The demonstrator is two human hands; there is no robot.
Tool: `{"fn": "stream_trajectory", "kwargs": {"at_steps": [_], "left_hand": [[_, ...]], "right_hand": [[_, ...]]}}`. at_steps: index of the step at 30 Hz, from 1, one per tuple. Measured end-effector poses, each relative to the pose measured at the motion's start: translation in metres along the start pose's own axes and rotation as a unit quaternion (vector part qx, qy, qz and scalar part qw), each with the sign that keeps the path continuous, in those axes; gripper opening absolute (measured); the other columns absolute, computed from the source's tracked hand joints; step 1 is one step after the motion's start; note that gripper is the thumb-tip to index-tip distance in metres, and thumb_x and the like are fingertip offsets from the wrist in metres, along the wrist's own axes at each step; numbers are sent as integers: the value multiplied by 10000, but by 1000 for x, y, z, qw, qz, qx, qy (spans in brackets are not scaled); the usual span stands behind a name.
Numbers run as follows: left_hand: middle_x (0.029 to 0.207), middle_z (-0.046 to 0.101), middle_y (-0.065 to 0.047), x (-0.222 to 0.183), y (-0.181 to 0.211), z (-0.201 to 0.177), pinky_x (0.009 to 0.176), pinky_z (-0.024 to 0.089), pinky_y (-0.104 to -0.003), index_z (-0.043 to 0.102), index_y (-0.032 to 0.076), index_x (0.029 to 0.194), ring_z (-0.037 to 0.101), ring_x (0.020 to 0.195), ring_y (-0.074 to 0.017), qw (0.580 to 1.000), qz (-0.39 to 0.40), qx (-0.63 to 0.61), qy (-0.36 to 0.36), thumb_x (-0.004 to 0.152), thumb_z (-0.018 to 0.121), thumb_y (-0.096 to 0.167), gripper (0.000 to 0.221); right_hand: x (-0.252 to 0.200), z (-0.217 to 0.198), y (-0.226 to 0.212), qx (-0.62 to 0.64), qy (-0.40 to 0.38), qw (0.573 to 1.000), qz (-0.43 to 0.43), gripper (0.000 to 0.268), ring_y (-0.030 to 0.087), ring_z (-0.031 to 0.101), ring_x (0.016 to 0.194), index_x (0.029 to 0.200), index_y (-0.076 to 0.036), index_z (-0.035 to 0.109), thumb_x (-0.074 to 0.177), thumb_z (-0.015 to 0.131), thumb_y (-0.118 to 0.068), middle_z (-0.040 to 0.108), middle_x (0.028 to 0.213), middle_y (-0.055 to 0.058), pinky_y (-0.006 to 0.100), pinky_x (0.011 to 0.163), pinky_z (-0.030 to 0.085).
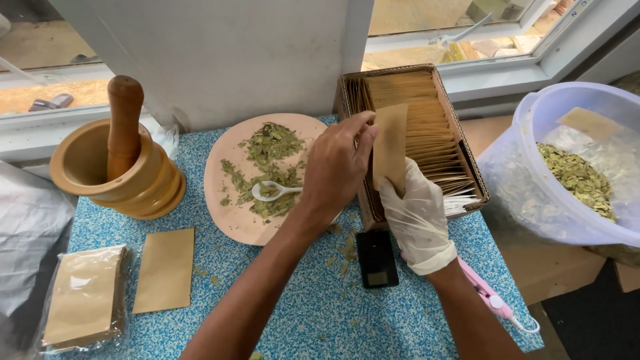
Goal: Filling small paper bags with dried tea leaves and sealing them using a handheld heat sealer.
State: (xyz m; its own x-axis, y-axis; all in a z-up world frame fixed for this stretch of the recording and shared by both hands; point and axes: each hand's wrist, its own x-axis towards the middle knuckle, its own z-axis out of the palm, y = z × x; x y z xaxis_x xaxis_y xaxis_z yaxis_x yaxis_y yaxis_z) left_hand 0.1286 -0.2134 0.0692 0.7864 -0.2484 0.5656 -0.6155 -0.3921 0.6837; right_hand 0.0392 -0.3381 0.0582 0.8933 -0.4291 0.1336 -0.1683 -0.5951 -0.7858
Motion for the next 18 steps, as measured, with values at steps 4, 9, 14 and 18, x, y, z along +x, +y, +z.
{"fn": "stream_trajectory", "kwargs": {"at_steps": [4,9,14,18], "left_hand": [[1102,788,-184,2,-12,-7,905,630,-524,701,52,1405,768,1090,-394,1000,13,-3,-14,1182,566,227,314],[1182,706,-112,-1,-45,0,862,632,-478,672,86,1428,704,1127,-301,995,44,72,-53,1180,560,183,289],[1186,622,-109,-6,-50,7,857,609,-504,657,55,1410,655,1156,-328,994,41,67,-77,1171,565,147,271],[1179,586,-120,-7,-42,10,861,602,-557,627,48,1409,646,1150,-358,996,27,25,-85,1189,532,169,269]], "right_hand": [[4,-2,2,-4,-11,1000,19,363,409,779,1114,1380,-203,742,1026,718,-283,827,1121,161,556,881,630],[6,-3,0,3,-24,999,42,339,377,799,1103,1335,-168,753,1008,729,-257,836,1100,163,528,863,642],[-1,-9,-8,23,-20,998,47,307,393,813,1057,1293,-127,758,1001,736,-219,837,1062,190,524,818,652],[4,-21,-9,12,-22,998,54,349,396,795,1102,1344,-152,736,1013,702,-255,819,1132,207,551,894,639]]}}
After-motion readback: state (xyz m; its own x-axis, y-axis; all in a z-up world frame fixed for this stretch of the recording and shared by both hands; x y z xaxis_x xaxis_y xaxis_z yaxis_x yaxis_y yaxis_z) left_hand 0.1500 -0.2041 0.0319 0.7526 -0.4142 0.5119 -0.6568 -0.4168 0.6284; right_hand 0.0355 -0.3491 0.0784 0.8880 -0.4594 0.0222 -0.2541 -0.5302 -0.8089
